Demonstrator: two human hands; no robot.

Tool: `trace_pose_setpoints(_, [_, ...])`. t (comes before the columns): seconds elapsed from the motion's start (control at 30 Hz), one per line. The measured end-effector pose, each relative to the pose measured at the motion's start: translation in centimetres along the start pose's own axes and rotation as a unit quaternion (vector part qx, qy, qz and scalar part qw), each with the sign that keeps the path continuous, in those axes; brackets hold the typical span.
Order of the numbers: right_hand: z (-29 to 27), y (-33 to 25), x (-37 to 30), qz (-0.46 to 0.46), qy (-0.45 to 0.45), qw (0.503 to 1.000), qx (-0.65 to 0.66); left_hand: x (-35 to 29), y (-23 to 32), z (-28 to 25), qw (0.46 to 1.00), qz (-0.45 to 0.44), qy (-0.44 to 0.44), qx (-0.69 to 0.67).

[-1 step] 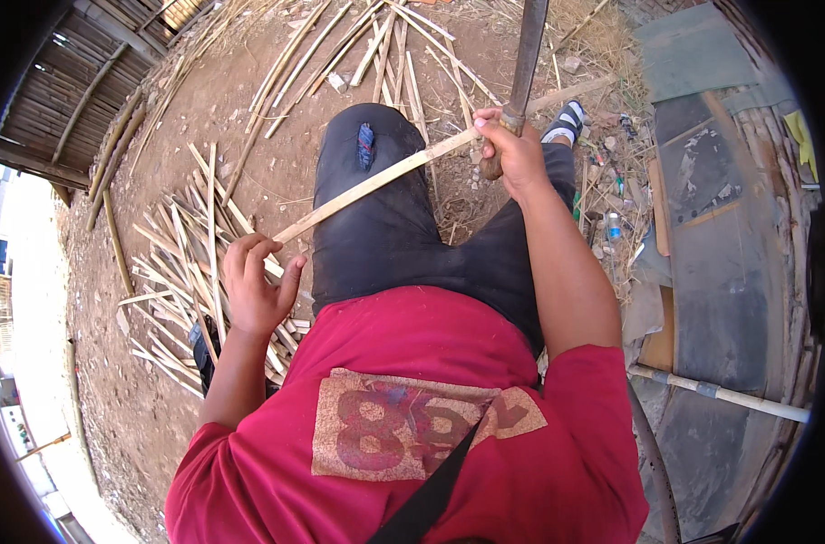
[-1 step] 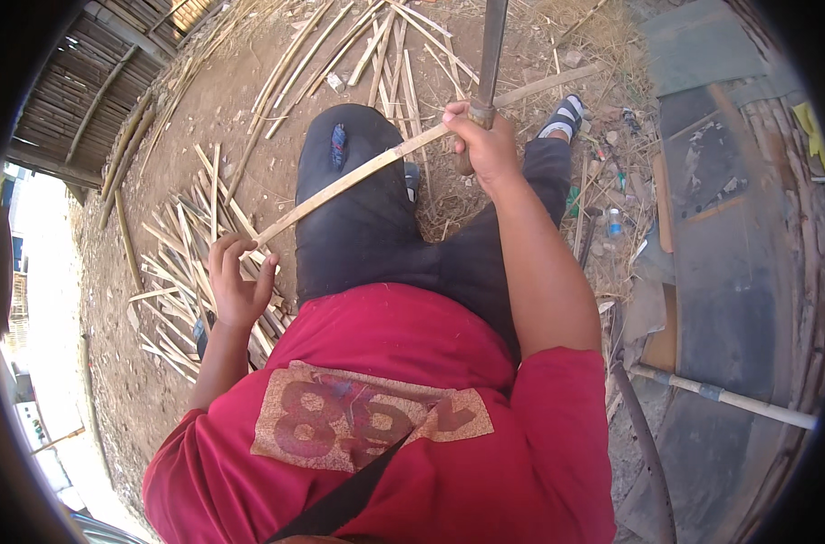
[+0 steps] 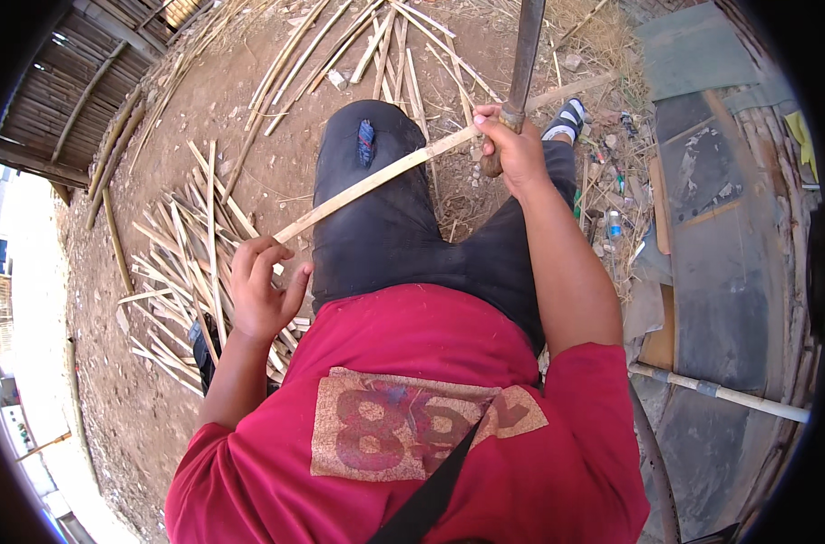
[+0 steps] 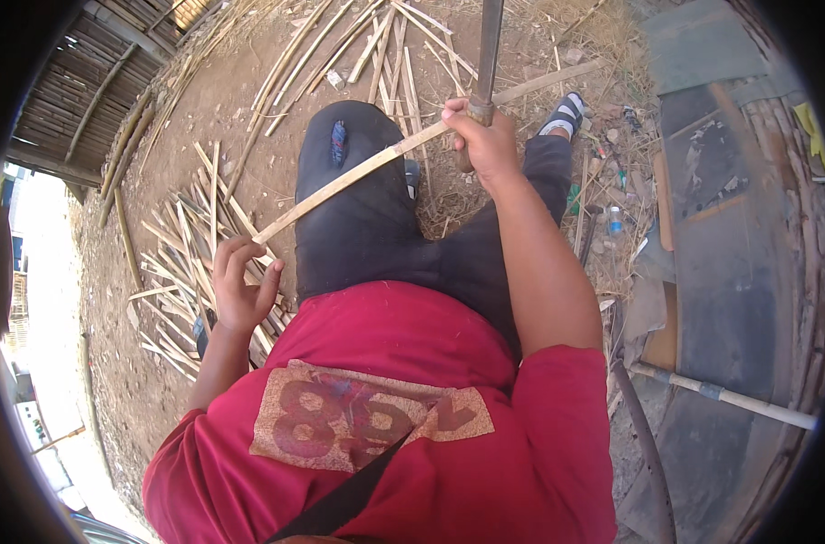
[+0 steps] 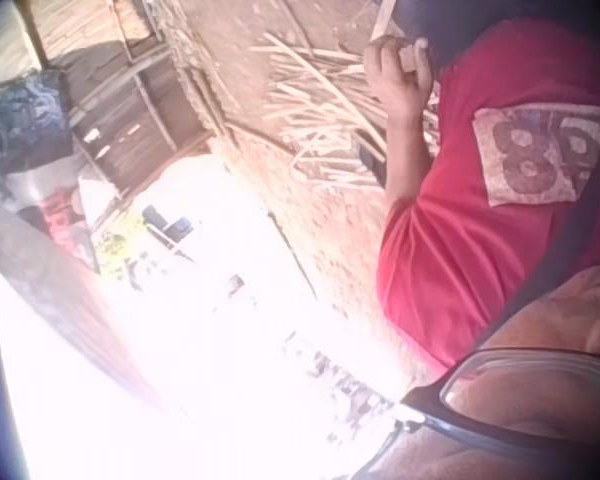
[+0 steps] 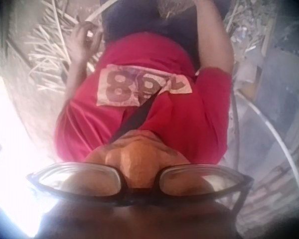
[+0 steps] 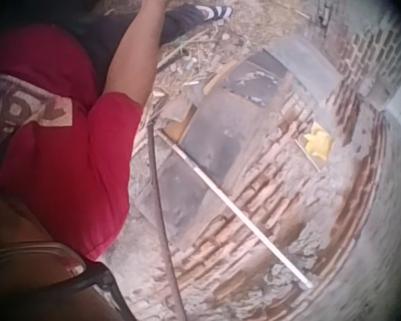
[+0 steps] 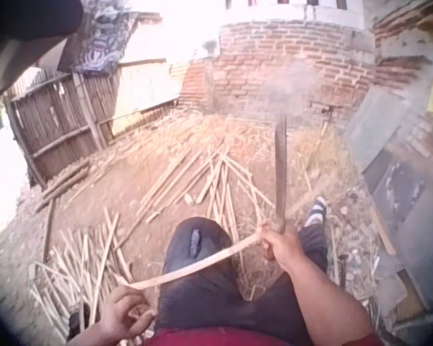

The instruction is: The person scrapes thin strips of bamboo using a machete while sitting on the ground.

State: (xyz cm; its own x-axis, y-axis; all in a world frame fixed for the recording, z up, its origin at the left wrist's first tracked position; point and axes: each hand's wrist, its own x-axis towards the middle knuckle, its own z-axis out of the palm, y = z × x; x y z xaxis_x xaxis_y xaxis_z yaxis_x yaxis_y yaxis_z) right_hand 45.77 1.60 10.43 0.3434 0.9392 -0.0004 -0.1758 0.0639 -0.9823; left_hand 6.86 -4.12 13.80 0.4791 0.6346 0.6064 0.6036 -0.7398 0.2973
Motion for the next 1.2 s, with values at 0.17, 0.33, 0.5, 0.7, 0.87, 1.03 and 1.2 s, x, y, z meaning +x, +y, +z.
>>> trace_pose_setpoints(0.17, [1.0, -0.3, -0.2, -0.018, -0.014, 0.999, -0.032, 2.5, 3.1, 0.7, 0.877, -0.130, -0.338, -0.315])
trace_pose_setpoints(0.33, [0.8, -0.3, -0.9, -0.014, -0.008, 0.999, -0.045, 3.5, 4.4, 2.6, 0.832, -0.020, -0.419, -0.363])
trace_pose_setpoints(0.5, [0.4, -0.2, -1.3, -0.007, -0.005, 0.999, -0.032, 3.6, 4.2, 3.3, 0.804, 0.030, -0.408, -0.431])
trace_pose_setpoints(0.7, [0.2, -0.2, -1.6, -0.003, -0.005, 0.999, -0.033, 3.5, 2.3, 1.3, 0.763, -0.159, -0.397, -0.485])
trace_pose_setpoints(0.87, [0.5, 0.3, -1.1, -0.002, -0.005, 1.000, -0.015, 2.6, 1.9, 1.7, 0.785, -0.027, -0.391, -0.480])
trace_pose_setpoints(1.03, [0.1, -0.2, -1.8, 0.006, -0.009, 0.999, -0.042, 2.3, -1.4, -2.7, 0.658, -0.241, -0.506, -0.502])
trace_pose_setpoints(1.2, [0.6, 0.5, -1.2, 0.011, -0.010, 1.000, -0.023, 1.6, -0.6, -0.6, 0.660, -0.216, -0.580, -0.426])
